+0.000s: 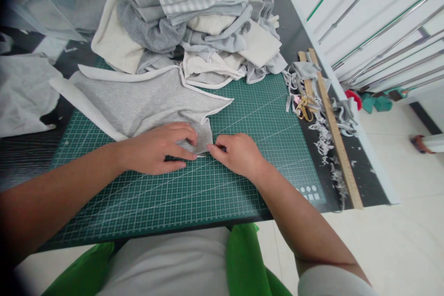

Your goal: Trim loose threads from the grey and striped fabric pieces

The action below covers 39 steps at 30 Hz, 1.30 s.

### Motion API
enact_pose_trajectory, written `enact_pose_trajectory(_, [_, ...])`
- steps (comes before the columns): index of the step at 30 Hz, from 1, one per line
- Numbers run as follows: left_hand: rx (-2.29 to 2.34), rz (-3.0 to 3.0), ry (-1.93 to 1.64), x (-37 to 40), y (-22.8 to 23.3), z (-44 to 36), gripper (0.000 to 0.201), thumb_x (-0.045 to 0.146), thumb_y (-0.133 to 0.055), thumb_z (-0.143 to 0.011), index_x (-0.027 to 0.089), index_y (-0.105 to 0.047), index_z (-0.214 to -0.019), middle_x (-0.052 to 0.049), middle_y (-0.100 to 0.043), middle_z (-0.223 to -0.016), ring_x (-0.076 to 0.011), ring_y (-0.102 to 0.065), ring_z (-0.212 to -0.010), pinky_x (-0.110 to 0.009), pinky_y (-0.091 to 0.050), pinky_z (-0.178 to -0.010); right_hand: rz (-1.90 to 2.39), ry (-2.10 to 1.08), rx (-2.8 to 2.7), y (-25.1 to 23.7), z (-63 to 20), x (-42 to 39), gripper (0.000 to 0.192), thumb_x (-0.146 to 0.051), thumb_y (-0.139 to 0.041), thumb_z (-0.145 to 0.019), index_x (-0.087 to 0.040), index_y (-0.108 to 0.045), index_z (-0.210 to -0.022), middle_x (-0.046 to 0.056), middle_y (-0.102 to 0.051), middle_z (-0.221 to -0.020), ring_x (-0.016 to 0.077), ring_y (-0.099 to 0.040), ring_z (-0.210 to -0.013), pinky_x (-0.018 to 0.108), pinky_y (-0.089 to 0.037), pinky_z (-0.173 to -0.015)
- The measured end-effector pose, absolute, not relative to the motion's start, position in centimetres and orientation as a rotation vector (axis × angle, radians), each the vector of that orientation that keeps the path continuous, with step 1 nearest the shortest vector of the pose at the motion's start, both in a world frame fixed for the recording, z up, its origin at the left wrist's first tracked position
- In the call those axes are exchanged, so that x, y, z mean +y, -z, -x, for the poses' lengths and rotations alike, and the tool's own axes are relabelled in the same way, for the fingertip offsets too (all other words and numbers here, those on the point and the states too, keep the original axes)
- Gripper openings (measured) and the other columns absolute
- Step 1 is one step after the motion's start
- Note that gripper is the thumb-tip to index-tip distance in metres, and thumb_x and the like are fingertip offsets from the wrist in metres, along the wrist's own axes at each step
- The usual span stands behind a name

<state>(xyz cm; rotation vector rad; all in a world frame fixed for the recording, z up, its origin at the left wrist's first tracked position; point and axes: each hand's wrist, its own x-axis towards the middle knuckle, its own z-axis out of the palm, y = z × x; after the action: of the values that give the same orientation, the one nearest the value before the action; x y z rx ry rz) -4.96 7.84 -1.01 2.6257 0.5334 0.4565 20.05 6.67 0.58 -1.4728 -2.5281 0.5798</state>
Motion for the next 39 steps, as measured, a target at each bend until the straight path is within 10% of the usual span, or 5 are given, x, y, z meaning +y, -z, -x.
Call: enact_pose_trajectory(39, [0.580,-2.735,-0.458,6.5,1.4,5.8,0.026,0.031,-0.056,-0.089,0.024,-0.068,-0.110,-0.009,-0.058,-0.117,-0.0255,-0.050,-0.114,-0.046,-0.042,-0.099,1.430,-0.621,-2.539,-0.8,-19.9,6.4,0.038,-0.044,-0.051,-0.091,-0.019,-0.058,-0.062,-0.002,-0.052,-0.052,0.0091,-0.046,-0.050,0.025,-0.027,-0.054])
